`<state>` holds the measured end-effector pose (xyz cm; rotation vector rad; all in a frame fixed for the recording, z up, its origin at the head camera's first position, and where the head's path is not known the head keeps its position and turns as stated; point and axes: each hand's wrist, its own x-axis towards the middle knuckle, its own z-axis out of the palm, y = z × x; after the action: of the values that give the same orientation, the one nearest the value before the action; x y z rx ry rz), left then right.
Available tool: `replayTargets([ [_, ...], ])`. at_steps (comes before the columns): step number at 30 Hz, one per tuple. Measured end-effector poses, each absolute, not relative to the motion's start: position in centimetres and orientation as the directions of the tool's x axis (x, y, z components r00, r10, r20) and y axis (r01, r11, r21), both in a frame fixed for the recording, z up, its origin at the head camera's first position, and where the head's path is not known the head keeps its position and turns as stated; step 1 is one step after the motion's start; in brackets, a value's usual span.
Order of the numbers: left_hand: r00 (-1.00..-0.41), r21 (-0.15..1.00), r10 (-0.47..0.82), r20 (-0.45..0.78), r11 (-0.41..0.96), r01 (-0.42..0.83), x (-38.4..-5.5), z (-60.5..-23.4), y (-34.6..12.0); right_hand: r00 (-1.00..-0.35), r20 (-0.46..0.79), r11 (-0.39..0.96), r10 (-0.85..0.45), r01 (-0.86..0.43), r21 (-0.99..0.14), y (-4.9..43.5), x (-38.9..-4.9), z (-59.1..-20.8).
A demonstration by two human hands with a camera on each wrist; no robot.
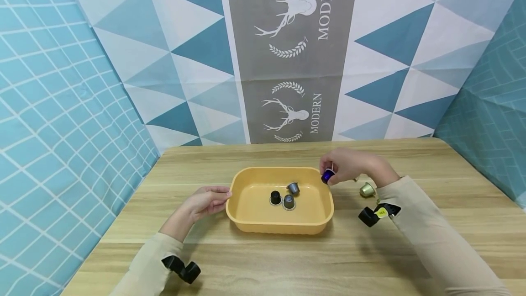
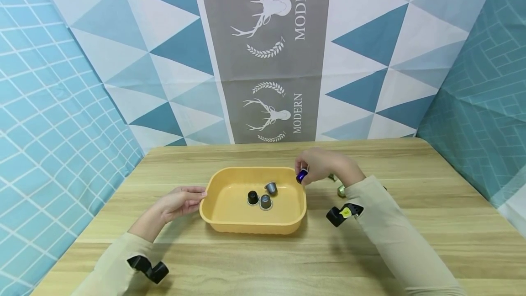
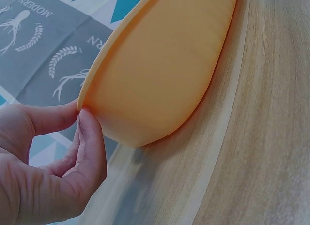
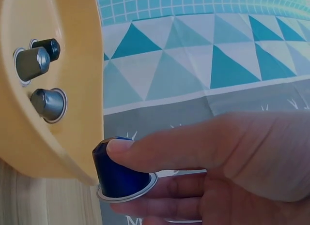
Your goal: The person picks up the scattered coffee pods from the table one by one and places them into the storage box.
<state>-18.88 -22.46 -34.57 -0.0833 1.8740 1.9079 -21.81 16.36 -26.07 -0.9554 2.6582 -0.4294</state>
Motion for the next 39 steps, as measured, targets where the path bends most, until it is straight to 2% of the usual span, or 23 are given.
replayTargets([
  [31, -0.887, 0.932, 0.301, -0.351, 0.021, -0.362, -18.9, -34.6, -22.6, -0.684, -0.224, 0.717, -0.694, -0.627, -0.306, 11.5, -23.2, -26.2],
  [39, -0.881, 0.933, 0.324, -0.346, 0.022, -0.358, -19.0, -34.7, -22.9, -0.669, -0.275, 0.723, -0.69, -0.619, -0.308, 10.5, -23.8, -26.4],
])
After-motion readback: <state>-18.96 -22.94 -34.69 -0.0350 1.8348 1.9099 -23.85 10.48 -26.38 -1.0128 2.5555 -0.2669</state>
